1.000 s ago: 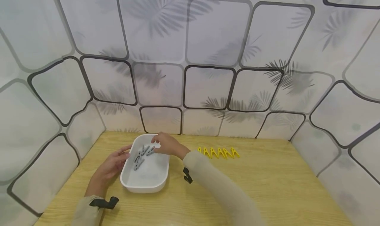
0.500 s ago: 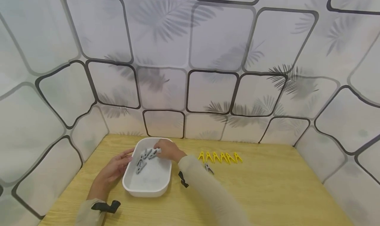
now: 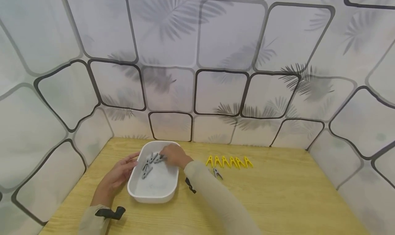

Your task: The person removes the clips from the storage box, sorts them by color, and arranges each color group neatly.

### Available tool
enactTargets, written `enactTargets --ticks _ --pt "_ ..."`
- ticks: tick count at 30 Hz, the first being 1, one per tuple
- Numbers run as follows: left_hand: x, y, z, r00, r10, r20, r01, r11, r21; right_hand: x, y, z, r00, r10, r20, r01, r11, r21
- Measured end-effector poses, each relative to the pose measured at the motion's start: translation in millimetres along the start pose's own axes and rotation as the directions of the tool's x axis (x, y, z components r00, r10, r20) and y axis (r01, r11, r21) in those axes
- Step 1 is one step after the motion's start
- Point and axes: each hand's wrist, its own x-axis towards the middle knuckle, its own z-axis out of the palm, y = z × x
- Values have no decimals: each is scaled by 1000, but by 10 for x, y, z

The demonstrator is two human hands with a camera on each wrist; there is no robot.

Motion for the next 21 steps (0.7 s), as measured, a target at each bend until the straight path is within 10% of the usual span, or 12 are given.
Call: enactTargets --ticks 21 --pt "16 -19 8 1000 -3 -22 2 1000 -26 -17 -6 -63 996 68 60 -73 994 80"
